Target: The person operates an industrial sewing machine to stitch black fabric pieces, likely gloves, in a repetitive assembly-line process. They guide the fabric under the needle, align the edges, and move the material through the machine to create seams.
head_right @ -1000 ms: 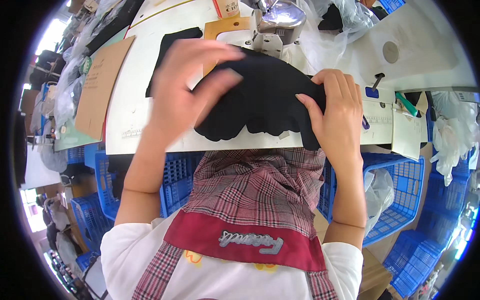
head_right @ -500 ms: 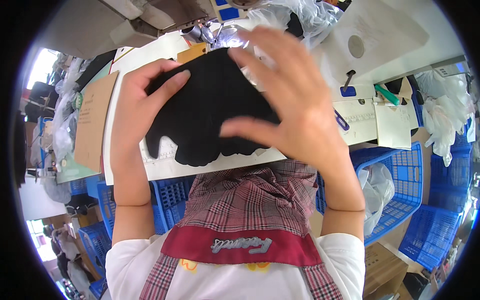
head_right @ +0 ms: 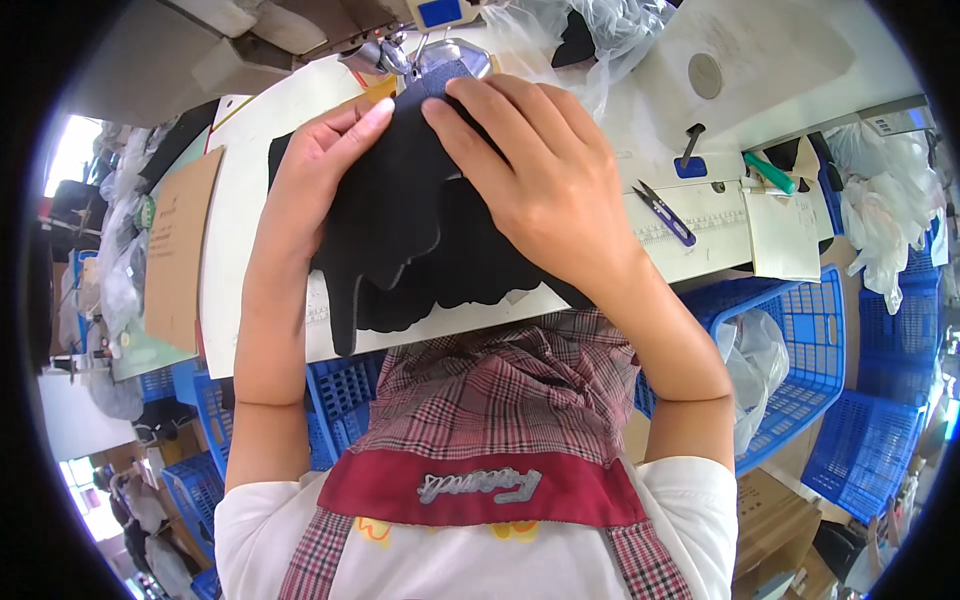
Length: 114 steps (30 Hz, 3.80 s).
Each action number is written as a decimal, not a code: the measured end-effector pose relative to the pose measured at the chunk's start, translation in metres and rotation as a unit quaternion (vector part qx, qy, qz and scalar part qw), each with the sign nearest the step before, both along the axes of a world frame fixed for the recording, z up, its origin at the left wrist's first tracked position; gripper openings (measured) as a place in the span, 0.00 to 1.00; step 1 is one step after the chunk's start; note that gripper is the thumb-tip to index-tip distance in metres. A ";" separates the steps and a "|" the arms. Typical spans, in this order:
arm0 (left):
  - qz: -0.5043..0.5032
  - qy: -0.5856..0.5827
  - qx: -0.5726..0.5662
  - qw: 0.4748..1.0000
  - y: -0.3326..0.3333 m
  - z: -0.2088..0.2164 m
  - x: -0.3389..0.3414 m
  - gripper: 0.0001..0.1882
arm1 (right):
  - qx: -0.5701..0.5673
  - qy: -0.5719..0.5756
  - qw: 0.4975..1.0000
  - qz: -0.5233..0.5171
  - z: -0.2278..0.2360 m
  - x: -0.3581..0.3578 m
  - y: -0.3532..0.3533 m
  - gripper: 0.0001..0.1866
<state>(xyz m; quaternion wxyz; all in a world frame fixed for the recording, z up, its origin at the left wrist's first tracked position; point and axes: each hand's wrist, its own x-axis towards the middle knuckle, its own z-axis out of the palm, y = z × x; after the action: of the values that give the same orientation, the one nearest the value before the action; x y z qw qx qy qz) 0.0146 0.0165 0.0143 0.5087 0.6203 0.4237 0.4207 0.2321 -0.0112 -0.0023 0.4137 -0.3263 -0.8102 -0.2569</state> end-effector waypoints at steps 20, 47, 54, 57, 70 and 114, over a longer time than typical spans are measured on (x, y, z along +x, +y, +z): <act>0.055 -0.001 0.045 0.997 0.004 0.000 0.001 0.13 | 0.018 0.016 1.000 -0.013 0.002 -0.014 0.013 0.22; 0.544 0.436 0.197 0.689 -0.148 -0.204 -0.193 0.23 | -0.541 -0.010 0.653 0.531 -0.084 -0.085 -0.088 0.11; 0.551 0.442 0.190 0.682 -0.124 -0.209 -0.185 0.23 | -0.591 -0.126 0.599 0.525 -0.136 -0.077 -0.046 0.09; 0.546 0.448 0.178 0.685 -0.130 -0.205 -0.181 0.23 | -0.516 -0.072 0.673 0.526 -0.138 -0.084 -0.044 0.09; 0.557 0.434 0.184 0.684 -0.127 -0.210 -0.175 0.22 | -0.372 -0.198 0.640 0.642 -0.195 -0.112 0.004 0.10; 0.554 0.426 0.194 0.689 -0.126 -0.216 -0.176 0.23 | -0.345 -0.245 0.601 0.678 -0.199 -0.116 0.010 0.23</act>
<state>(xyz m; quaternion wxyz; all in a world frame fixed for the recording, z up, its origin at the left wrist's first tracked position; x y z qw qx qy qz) -0.1614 -0.1099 -0.2014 -0.1833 0.4703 0.7705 0.3893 0.1165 -0.0015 -0.2018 0.1119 0.2736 -0.8978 0.3265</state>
